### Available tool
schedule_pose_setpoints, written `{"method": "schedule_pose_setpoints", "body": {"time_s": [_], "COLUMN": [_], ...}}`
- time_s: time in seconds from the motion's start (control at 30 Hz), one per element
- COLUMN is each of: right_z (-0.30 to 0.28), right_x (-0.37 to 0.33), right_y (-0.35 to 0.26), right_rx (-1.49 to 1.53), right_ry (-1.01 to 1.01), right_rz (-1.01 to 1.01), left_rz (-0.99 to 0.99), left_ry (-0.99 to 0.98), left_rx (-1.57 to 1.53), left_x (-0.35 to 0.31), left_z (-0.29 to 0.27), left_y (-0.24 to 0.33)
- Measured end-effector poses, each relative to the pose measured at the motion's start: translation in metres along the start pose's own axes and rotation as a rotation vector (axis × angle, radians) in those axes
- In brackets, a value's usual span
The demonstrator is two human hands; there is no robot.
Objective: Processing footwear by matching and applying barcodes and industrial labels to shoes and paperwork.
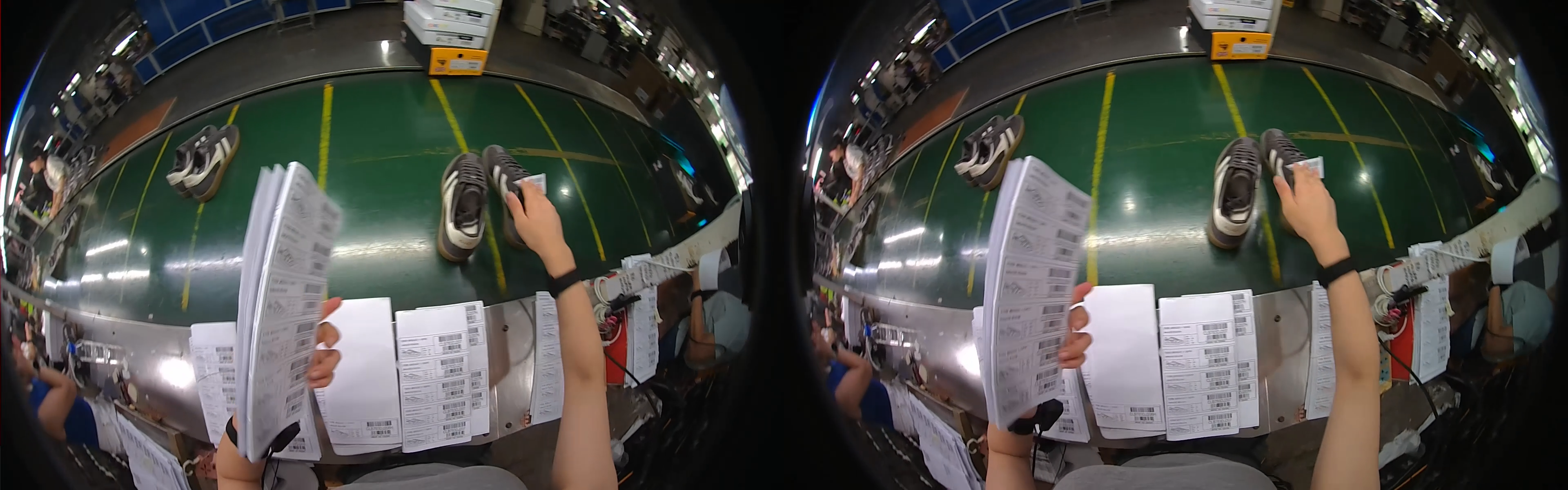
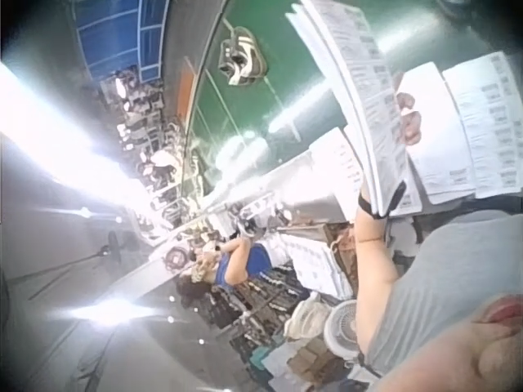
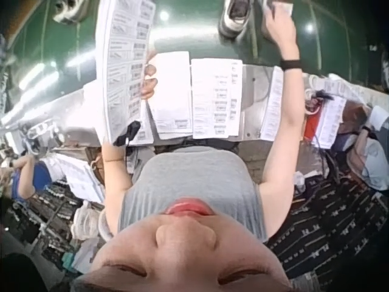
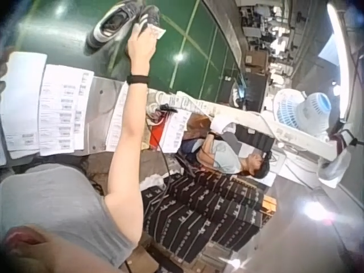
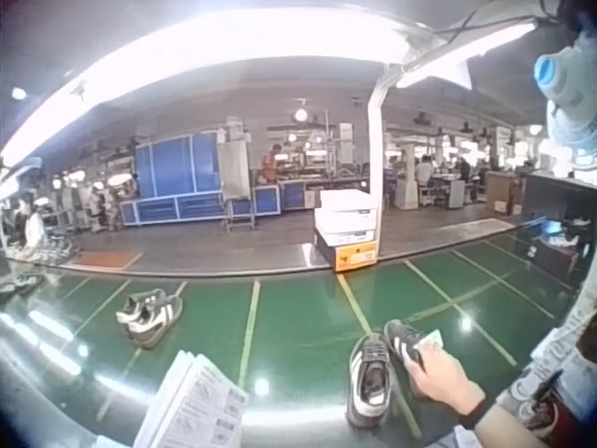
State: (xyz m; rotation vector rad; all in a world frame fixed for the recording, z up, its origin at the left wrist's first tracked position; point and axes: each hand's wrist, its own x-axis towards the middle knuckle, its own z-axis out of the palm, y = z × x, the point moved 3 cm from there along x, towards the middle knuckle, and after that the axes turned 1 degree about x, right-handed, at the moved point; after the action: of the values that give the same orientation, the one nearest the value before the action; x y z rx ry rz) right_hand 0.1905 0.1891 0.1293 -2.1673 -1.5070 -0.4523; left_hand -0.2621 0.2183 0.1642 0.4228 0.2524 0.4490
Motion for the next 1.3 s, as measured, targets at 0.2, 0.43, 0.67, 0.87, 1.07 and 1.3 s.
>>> {"method": "schedule_pose_setpoints", "body": {"time_s": [0.2,0.43,0.67,0.87,1.07,1.3], "right_z": [-0.099,-0.134,-0.150,-0.181,-0.167,-0.166], "right_x": [-0.055,-0.128,-0.147,-0.166,-0.210,-0.211], "right_y": [-0.153,-0.267,-0.272,-0.307,-0.358,-0.359], "right_rx": [0.854,1.179,0.803,0.637,0.583,0.511], "right_ry": [-0.365,-0.454,-0.200,-0.062,0.075,0.116], "right_rz": [0.075,-0.143,-0.172,-0.689,-1.148,-1.268], "left_rz": [0.121,0.123,0.608,0.560,0.342,0.333], "left_ry": [0.017,0.036,0.396,0.648,0.441,0.322], "left_rx": [0.244,0.778,1.321,2.113,2.207,2.277], "left_x": [-0.001,-0.002,-0.034,-0.037,-0.005,0.002], "left_z": [0.003,0.025,0.026,0.051,0.077,0.075], "left_y": [-0.005,-0.033,-0.011,-0.018,-0.054,-0.082]}}
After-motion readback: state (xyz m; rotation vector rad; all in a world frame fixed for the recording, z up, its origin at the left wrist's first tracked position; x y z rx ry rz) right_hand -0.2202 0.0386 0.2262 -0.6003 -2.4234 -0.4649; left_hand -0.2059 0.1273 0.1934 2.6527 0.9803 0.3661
